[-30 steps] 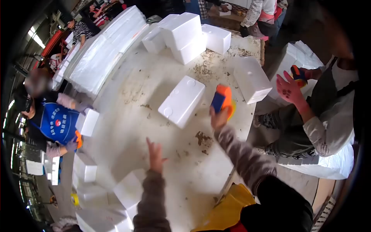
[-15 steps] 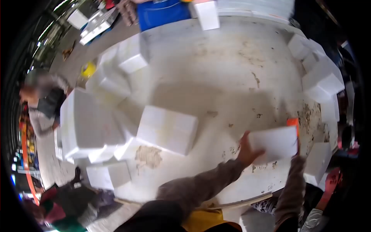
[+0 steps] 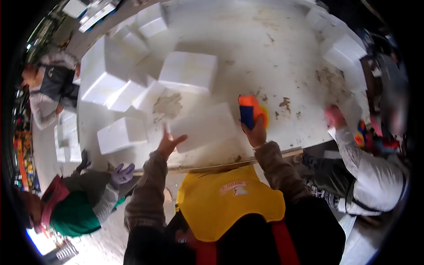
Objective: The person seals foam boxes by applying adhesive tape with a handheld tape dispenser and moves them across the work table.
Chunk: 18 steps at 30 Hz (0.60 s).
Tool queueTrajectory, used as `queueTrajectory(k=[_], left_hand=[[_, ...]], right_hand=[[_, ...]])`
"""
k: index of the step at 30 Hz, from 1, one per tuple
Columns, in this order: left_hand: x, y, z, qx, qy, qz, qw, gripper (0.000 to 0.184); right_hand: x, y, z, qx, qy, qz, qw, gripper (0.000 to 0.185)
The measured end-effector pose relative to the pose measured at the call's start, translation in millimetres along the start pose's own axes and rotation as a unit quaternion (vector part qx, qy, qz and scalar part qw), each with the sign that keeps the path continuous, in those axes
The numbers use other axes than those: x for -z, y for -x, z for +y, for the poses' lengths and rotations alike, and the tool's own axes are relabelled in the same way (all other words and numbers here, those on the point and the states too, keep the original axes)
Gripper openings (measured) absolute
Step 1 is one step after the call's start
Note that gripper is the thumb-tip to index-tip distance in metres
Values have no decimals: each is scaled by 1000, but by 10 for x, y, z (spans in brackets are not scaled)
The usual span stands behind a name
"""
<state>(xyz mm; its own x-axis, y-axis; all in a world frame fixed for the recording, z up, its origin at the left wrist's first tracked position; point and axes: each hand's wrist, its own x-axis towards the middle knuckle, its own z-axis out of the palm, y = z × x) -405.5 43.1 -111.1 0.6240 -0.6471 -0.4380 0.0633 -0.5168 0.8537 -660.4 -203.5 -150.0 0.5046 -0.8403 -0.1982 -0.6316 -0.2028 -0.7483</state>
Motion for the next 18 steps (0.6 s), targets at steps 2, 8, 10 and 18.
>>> queueTrajectory(k=[2, 8, 10, 18], left_hand=[[-42, 204, 461, -140, -177, 109, 968, 71], [-447, 668, 1709, -165, 195, -361, 897, 57], [-568, 731, 1822, -173, 168, -388, 890, 47], [-521, 675, 1789, 39, 79, -487, 869, 24]], right_hand=[[531, 358, -182, 88, -78, 1, 993, 66], [1174, 1200, -926, 186, -202, -286, 918, 67], [1121, 1246, -968, 177, -190, -321, 911, 64], [1079, 1333, -1095, 202, -166, -356, 897, 61]])
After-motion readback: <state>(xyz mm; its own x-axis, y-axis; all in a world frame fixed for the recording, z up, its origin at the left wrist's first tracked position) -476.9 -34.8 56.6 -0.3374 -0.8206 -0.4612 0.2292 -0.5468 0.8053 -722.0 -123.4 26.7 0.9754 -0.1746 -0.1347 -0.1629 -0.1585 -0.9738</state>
